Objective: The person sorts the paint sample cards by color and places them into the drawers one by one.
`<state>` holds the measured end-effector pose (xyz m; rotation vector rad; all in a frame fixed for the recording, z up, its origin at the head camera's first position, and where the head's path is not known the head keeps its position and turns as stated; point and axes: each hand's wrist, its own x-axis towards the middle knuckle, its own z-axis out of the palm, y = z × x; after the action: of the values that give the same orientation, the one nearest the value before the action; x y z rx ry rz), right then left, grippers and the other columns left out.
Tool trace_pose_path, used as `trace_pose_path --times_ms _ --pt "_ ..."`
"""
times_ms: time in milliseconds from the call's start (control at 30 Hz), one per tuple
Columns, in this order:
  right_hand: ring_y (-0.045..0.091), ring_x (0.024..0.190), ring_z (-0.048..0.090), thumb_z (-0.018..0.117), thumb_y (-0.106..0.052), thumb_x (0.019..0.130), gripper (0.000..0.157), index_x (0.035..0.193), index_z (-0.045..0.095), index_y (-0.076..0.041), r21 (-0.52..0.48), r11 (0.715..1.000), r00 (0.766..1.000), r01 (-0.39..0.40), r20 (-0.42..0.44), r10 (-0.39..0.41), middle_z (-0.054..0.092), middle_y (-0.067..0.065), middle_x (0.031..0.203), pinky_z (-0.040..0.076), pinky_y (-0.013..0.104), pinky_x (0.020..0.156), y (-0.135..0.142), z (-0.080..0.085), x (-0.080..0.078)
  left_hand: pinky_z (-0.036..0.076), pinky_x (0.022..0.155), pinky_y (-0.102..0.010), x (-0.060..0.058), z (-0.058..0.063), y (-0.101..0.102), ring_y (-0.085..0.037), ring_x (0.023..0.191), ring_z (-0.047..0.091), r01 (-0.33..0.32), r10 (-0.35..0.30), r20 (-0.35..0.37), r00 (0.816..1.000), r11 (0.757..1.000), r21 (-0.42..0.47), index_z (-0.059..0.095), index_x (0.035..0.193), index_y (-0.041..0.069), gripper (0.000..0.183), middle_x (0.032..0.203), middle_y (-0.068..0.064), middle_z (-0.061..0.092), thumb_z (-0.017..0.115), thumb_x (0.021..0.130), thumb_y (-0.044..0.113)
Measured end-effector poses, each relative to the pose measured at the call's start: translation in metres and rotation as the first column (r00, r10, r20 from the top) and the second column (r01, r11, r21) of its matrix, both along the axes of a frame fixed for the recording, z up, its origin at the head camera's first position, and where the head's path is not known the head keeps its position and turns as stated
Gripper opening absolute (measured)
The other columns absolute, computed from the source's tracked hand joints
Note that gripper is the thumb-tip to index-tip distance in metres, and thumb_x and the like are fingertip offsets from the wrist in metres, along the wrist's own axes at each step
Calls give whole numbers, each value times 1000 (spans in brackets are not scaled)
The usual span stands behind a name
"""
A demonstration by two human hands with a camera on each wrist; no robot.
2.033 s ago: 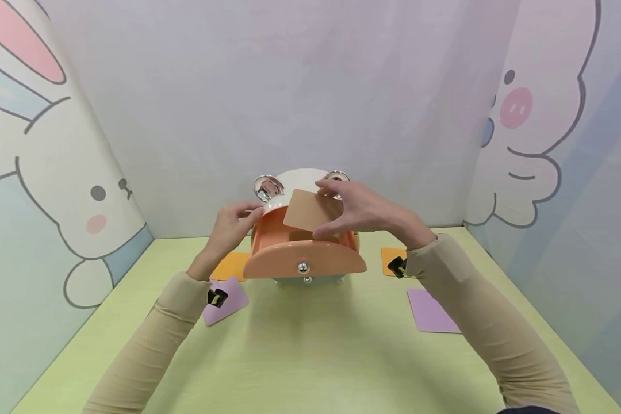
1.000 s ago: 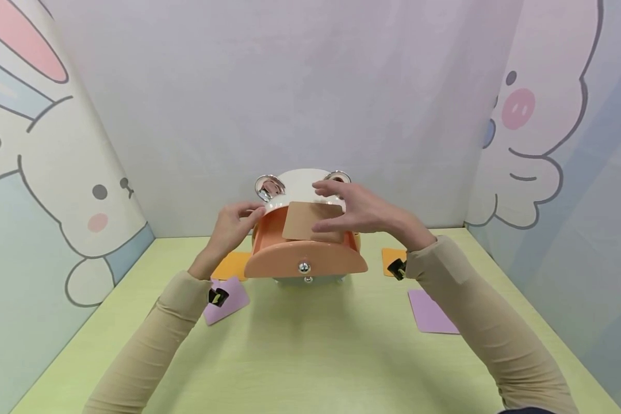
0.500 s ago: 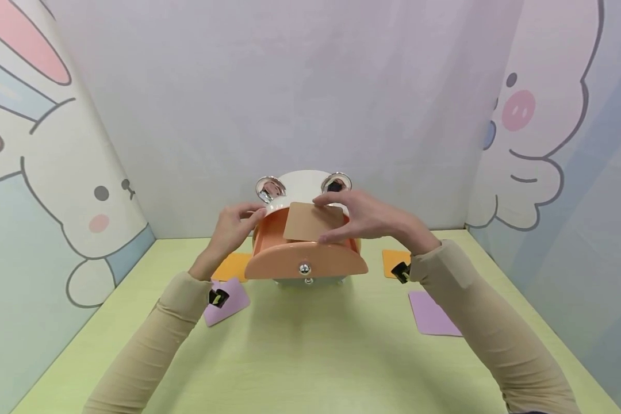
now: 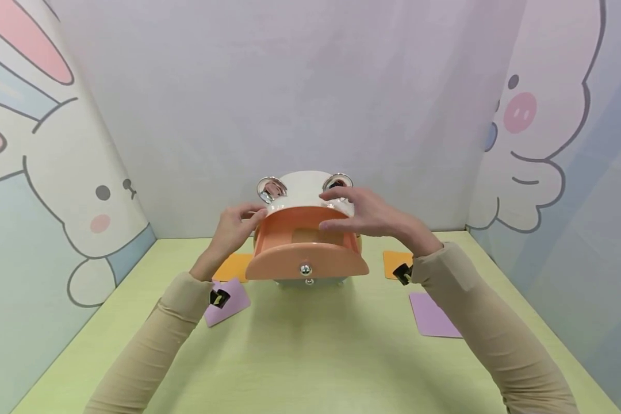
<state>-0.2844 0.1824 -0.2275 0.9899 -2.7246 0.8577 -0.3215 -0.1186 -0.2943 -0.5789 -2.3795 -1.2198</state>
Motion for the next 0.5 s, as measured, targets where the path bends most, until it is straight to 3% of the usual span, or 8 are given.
trace_pose_path --times_ms 233,367,500 --pt "26 97 64 67 -32 91 30 107 70 -7 -137 979 980 148 -114 -164 71 11 103 53 44 85 2 -14 -21 58 83 -43 -1 0 0 -32 96 69 -1 1 2 1000 1000 -4 71 109 2 28 108 -17 71 60 95 23" --pt "27 88 69 66 -38 91 31 95 72 -9 -156 960 966 231 -77 -245 73 9 93 56 41 78 4 -27 -32 57 84 -44 -1 -1 -1 -32 98 69 -9 9 16 1000 1000 -12 71 110 3 28 109 -17 70 60 95 24" --pt "27 89 70 64 -44 90 38 94 73 -8 -155 952 964 263 -5 -267 73 10 94 58 38 73 3 -37 -39 56 87 -45 -1 -2 -9 -32 101 67 -23 24 30 999 999 -41 69 114 4 30 113 -16 69 59 96 26"
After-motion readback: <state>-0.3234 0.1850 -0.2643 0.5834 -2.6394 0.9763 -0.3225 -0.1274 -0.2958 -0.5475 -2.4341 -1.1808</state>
